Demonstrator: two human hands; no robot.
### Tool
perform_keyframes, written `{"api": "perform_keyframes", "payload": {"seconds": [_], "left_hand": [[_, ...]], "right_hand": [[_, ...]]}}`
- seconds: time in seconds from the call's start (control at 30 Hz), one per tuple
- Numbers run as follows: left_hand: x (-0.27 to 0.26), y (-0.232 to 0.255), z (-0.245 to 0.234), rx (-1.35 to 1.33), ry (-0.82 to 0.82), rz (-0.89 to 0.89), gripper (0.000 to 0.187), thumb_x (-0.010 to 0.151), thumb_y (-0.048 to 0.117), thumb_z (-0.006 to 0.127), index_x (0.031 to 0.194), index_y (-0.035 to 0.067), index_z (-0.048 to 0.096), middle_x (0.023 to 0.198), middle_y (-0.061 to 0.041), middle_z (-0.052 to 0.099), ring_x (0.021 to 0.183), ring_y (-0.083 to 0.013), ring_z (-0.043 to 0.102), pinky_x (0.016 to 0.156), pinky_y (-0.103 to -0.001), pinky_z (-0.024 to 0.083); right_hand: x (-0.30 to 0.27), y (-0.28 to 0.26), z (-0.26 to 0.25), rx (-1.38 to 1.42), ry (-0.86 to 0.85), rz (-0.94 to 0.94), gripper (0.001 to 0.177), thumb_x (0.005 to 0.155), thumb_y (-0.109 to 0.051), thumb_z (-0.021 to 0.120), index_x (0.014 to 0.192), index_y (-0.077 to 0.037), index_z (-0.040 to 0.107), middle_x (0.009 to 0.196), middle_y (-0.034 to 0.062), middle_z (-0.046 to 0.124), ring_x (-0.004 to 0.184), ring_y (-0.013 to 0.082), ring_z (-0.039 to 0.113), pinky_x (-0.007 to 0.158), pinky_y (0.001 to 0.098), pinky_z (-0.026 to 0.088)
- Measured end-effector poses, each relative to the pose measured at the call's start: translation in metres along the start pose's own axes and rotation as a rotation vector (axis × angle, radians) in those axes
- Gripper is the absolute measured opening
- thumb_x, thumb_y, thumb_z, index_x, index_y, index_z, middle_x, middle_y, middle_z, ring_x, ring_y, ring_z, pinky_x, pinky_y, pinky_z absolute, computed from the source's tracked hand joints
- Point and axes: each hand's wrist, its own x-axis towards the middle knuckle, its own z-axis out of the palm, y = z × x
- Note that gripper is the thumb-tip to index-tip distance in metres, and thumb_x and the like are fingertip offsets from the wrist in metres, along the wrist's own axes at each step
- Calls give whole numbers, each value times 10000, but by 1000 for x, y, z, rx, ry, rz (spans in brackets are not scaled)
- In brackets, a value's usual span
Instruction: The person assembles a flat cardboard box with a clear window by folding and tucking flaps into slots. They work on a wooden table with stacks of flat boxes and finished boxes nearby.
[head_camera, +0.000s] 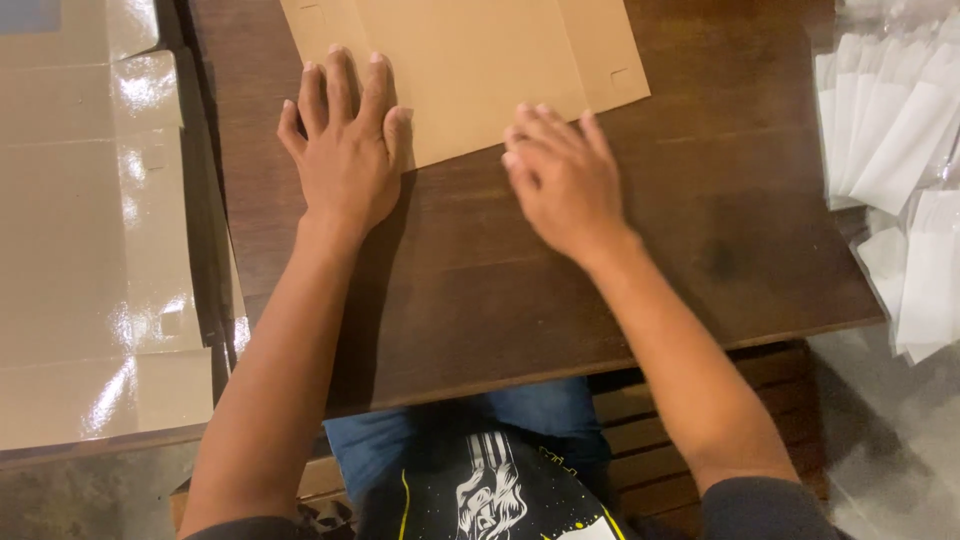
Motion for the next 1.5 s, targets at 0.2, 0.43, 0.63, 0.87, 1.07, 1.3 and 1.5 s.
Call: {"api": "perform_keyframes", "payload": {"seconds": [0.2,0.43,0.63,0.87,1.07,1.3,1.5], "left_hand": [[0,8,0,81,57,47,455,1086,309,520,1501,129,469,1530,-196,406,1378,-404,378,993,-655,370],[-5,51,3,56,135,319,412,980,268,565,1332,56,587,1377,-192,574,1284,-415,506,1002,-629,428],[-2,105,21,19,-294,385,581,1112,524,333,1639,298,233,1687,-139,152,1513,-414,53,1120,-815,192],[-1,144,38,112,-198,338,616,1090,571,372,1644,339,238,1681,-140,217,1511,-479,204,1109,-799,260],[-3,140,38,114,-105,324,618,1081,595,447,1623,332,307,1657,-129,278,1492,-468,263,1092,-767,330],[-21,90,11,76,-102,376,620,1089,581,412,1592,217,400,1640,-105,362,1490,-398,312,1136,-675,322],[-46,47,-22,53,-32,331,583,1045,500,580,1525,175,519,1580,-92,483,1451,-360,421,1100,-621,384]], "right_hand": [[-9,64,-16,100,126,72,302,1089,-195,516,1299,-72,694,1491,178,553,1427,356,438,1186,624,229],[-14,76,-8,177,245,37,278,1087,-138,554,1286,-23,711,1494,220,548,1456,389,413,1220,565,240],[-14,78,-6,157,258,38,278,1081,-139,555,1281,-35,718,1488,215,558,1446,387,427,1210,554,255],[-13,82,-5,189,263,35,364,1042,-47,442,1299,29,687,1471,229,569,1434,382,449,1210,533,293],[-12,80,-7,164,282,18,332,1099,-103,457,1303,36,680,1465,234,574,1429,399,452,1195,547,311],[-12,77,-8,174,264,45,311,1075,-80,507,1326,16,665,1478,211,566,1437,375,449,1213,535,300],[-13,76,-8,194,271,49,300,1063,-55,528,1322,12,663,1481,210,562,1442,379,443,1223,541,287]]}}
